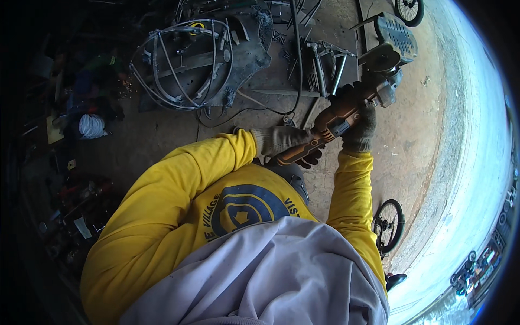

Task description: The person measures a spherical wire metal structure with a tape measure, then uses an angle grinder to smooth or cut parts of the structure on a workbench.

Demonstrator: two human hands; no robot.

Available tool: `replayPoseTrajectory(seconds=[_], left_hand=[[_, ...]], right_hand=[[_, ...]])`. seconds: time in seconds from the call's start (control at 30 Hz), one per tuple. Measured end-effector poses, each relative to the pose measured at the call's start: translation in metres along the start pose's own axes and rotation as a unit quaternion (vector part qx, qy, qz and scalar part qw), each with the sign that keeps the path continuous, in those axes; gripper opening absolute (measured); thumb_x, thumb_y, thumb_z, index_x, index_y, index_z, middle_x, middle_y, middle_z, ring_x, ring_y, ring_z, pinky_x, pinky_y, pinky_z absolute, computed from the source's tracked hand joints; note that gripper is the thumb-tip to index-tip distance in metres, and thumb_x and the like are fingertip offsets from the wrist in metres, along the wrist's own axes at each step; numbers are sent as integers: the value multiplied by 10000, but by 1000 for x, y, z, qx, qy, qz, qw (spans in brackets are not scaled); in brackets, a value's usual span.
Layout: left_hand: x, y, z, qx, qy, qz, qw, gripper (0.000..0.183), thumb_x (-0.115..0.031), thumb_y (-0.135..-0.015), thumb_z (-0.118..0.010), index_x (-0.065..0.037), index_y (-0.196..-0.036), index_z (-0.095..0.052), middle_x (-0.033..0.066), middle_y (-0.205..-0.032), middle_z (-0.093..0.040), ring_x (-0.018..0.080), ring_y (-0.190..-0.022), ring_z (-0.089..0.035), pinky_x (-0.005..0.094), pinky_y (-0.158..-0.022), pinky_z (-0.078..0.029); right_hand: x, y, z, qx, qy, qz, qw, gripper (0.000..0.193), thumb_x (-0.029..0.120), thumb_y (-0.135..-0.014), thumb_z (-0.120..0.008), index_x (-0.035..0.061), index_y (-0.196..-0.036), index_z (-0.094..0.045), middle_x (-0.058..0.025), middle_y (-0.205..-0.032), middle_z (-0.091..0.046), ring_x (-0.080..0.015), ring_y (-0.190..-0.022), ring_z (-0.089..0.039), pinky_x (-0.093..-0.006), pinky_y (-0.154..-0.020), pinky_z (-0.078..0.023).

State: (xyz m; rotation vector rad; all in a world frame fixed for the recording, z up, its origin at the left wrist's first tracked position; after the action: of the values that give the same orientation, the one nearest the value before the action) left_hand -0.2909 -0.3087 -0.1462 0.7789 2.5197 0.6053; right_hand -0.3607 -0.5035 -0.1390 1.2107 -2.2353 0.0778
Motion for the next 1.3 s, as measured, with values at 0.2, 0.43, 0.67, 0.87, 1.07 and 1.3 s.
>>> replayPoseTrajectory(seconds=[0.2, 0.43, 0.67, 0.87, 1.07, 1.3], left_hand=[[-8, 24, 24, 16, -21, -23, 999, 575, -442, -975, -675, 5, -1324, -578, 182, -1205, -682, 305, -1024, -713, 447, -877, -610], [23, 38, 51, -25, -204, -16, 979, 551, -463, -926, -722, -62, -1290, -617, 171, -1159, -701, 302, -1060, -693, 421, -891, -594], [43, 77, 94, -253, -584, -85, 767, 524, -472, -904, -668, -99, -1269, -620, 187, -1109, -711, 370, -991, -696, 450, -936, -512], [86, 107, 126, -364, -601, -31, 711, 474, -417, -913, -673, -150, -1293, -580, 227, -1174, -663, 423, -1067, -657, 511, -898, -534], [84, 103, 157, -496, -494, 42, 713, 500, -440, -902, -676, -164, -1305, -570, 230, -1177, -671, 413, -1085, -663, 509, -914, -535], [75, 109, 185, -457, -500, -22, 736, 588, -433, -884, -741, -92, -1324, -550, 172, -1140, -718, 330, -1071, -703, 463, -914, -553]], right_hand=[[-28, 7, 2, -39, 21, 24, 999, 641, 349, -928, -634, 6, -1445, -475, -208, -1366, -609, -373, -1239, -612, -550, -1112, -458], [-76, 22, -4, 52, -52, -12, 997, 715, 439, -920, -640, -15, -1445, -470, -229, -1371, -597, -389, -1244, -603, -528, -1086, -483], [-164, 48, 16, -131, -8, -104, 986, 525, 336, -957, -664, 20, -1359, -540, -146, -1227, -656, -306, -1138, -641, -450, -1080, -479], [-228, 37, -28, -346, 401, -183, 828, 701, 346, -760, -876, -17, -1245, -524, -157, -1114, -684, -299, -984, -693, -406, -859, -570], [-275, -14, -37, -280, 544, -316, 725, 878, 399, -684, -890, -28, -1305, -440, -239, -1218, -649, -364, -1130, -668, -442, -957, -534], [-307, -80, 9, -24, 701, -300, 646, 897, 374, -695, -844, -9, -1384, -413, -252, -1264, -634, -363, -1198, -637, -424, -1001, -510]])
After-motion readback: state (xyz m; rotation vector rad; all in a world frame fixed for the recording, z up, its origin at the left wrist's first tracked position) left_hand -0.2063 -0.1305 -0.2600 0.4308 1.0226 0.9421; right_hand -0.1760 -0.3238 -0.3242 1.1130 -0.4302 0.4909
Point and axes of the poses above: each hand's wrist, its own y-axis away from the middle knuckle, its own z-axis out of the back of the hand, x = y × z, the point moved 4 cm from there along -y, towards the middle knuckle
